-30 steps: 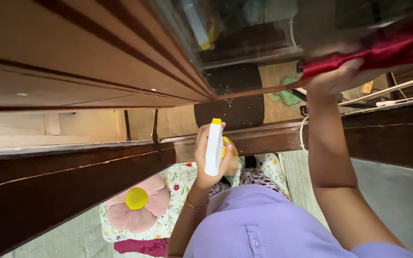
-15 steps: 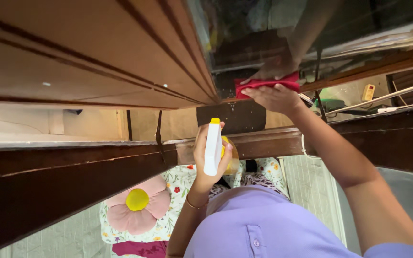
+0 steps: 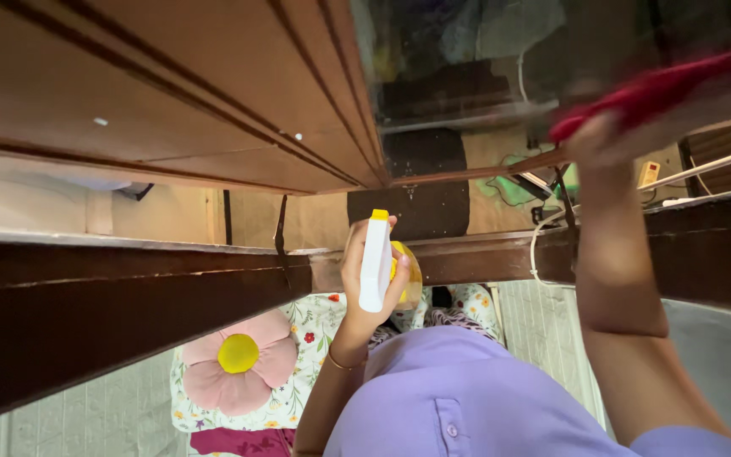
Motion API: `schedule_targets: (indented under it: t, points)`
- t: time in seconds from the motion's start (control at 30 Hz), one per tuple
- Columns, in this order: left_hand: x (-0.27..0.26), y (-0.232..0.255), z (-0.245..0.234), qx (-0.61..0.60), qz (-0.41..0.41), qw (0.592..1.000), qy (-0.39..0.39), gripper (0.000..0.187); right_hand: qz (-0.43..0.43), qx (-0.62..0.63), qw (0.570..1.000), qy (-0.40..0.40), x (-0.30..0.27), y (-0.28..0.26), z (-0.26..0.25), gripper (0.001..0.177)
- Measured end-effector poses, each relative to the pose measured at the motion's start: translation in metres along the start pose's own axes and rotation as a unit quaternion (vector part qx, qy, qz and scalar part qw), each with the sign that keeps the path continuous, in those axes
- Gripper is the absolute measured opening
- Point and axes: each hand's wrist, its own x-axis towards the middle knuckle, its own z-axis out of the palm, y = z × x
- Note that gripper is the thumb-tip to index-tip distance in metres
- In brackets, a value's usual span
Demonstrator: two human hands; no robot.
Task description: The person sprays a glass surface with a yellow spray bottle and wipes it with a red cloth. The person repeatedly sprays and wipes the same glass panel, moving the cloth across the surface to remove residue.
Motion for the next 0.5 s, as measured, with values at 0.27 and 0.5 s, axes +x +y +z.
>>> schedule_targets:
  t: [0.27,0.5]
  points:
    - [-0.007,0.008,-0.003,0.01,0.013,1.0,0.02,0.054,0.202,0.02,0.978,0.051,0.014,-0.04,0.016,0.079]
    - [-0.011,0.011,-0.006,0.032,0.017,0.999,0.03,0.054,-0.053,-0.133,0.98,-0.14,0.002,-0.102,0.034,0.073]
